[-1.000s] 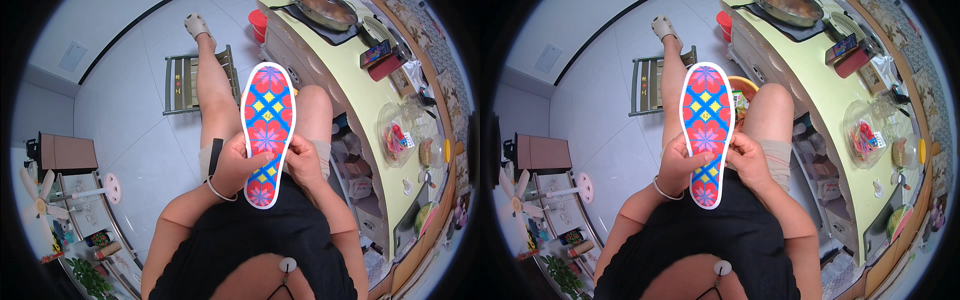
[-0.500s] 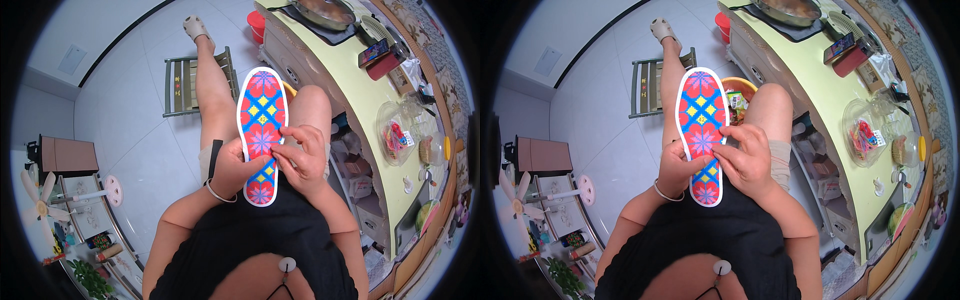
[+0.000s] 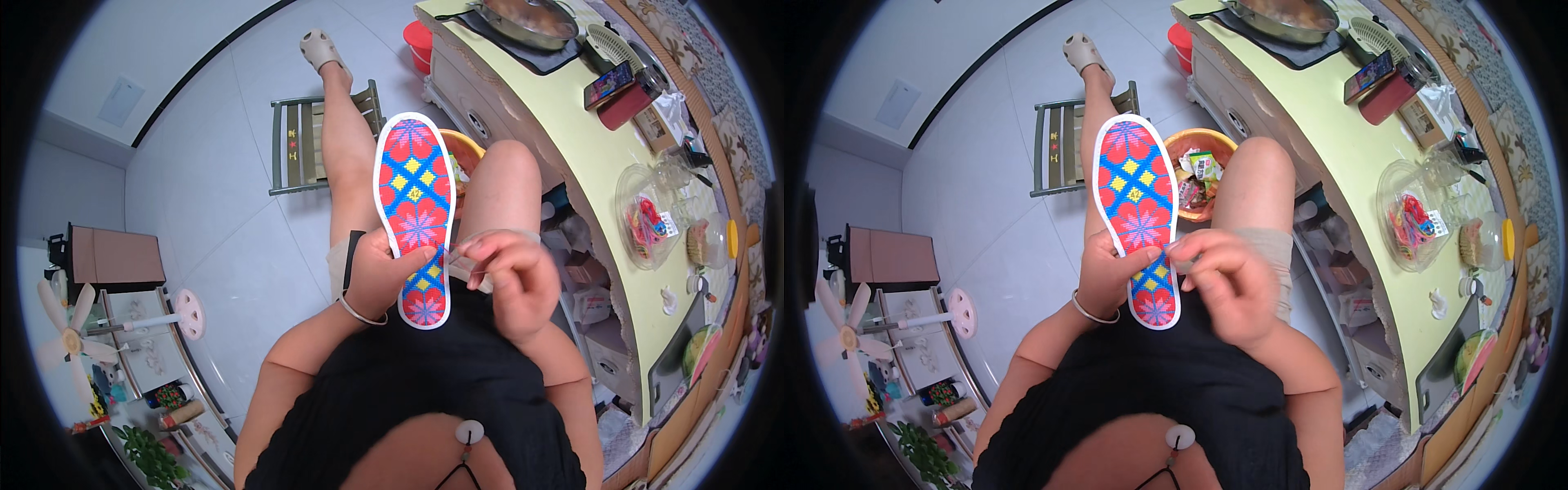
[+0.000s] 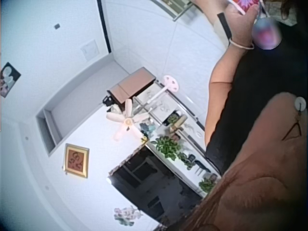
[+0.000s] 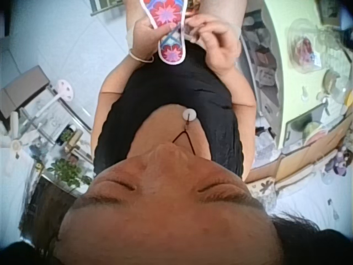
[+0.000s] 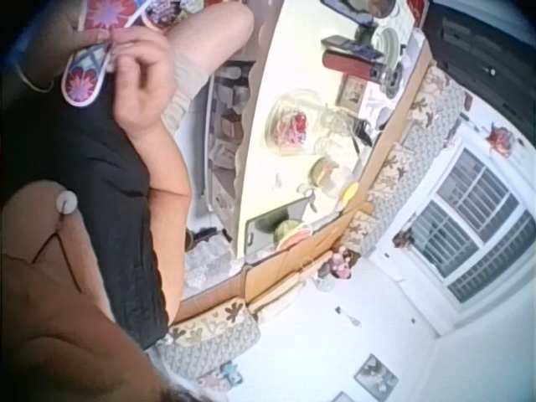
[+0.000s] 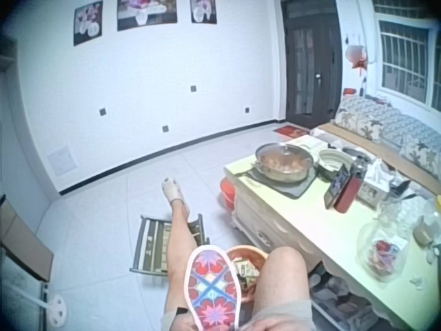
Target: The person sews a colorful embroidered shoe insole by hand using a needle and red thread, pulling the thread through the material and adjusting the insole in their lap.
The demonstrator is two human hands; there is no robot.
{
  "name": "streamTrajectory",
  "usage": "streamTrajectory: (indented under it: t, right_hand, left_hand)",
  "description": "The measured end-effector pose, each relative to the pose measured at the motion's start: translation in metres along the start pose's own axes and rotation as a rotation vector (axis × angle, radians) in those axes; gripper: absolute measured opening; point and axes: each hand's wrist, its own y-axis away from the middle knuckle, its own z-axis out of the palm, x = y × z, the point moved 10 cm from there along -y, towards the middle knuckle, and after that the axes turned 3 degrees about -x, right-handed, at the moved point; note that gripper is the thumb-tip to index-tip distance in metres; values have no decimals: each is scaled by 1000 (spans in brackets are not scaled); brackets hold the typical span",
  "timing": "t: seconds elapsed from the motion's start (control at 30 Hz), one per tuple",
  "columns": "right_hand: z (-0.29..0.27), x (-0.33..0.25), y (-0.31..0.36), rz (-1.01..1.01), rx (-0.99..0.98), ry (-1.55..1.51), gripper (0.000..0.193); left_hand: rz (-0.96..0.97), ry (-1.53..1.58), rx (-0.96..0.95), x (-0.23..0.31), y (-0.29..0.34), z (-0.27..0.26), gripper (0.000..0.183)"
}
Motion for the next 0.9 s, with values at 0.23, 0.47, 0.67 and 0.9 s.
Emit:
streamTrajectory:
  t: [0.23, 0.47, 0.67, 0.9]
  right_hand:
    - [-62, -17, 11, 62, 191, -401, 12]
    - [-198, -86, 65, -226, 460, -318, 10]
    - [-310, -159, 137, -460, 661, -369, 11]
    - [-406, -216, 238, -645, 1119, -37, 6]
  left_hand:
    - [118, -33, 71, 16, -3, -19, 21]
    - [210, 22, 140, 32, -6, -46, 22]
    - [239, 40, 178, 37, -7, -59, 22]
    - [248, 77, 166, 39, -7, -57, 21]
